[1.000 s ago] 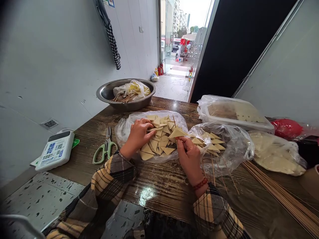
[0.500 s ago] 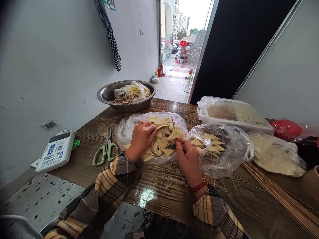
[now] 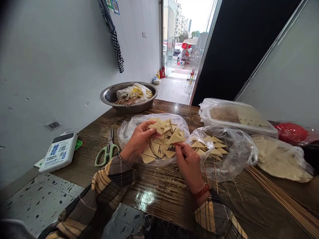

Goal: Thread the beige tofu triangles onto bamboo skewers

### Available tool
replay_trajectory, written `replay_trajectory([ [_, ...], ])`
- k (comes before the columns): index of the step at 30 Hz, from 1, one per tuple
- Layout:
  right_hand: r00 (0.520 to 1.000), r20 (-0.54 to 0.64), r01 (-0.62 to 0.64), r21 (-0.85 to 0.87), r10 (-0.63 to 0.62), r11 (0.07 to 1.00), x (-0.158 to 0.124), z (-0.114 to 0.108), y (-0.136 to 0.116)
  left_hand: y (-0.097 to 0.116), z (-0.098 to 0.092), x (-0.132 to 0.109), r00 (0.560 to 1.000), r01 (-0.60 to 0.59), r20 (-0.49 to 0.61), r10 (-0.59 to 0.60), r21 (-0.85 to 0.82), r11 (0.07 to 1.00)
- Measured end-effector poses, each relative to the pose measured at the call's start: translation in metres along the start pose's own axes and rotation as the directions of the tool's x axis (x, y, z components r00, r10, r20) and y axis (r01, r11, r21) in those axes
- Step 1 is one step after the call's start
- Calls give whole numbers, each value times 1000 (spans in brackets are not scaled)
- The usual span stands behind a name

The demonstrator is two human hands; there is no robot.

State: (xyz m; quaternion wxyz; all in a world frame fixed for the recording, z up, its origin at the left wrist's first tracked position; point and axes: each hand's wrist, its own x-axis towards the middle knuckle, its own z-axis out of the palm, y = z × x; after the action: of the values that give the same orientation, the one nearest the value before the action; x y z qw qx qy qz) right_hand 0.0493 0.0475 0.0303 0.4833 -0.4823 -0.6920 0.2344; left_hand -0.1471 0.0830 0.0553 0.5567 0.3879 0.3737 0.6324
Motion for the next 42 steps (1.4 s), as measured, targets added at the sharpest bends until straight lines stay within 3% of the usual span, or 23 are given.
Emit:
replay_trajectory([
  [5, 998, 50, 42, -25, -40, 999, -2, 1, -4, 0, 0, 0, 998, 58, -11, -60, -131, 990],
  [14, 976, 125, 184, -45, -177, 982, -5, 7, -3, 3, 1, -3, 996, 89, 8, -89, -172, 981],
  [22, 963, 200, 197, -71, -180, 978, -6, 10, 2, 6, 3, -6, 992, 114, -27, -124, -245, 963],
  [42, 967, 198, 185, -97, -163, 978, -5, 11, 2, 3, 4, -6, 991, 124, -14, -132, -267, 956],
])
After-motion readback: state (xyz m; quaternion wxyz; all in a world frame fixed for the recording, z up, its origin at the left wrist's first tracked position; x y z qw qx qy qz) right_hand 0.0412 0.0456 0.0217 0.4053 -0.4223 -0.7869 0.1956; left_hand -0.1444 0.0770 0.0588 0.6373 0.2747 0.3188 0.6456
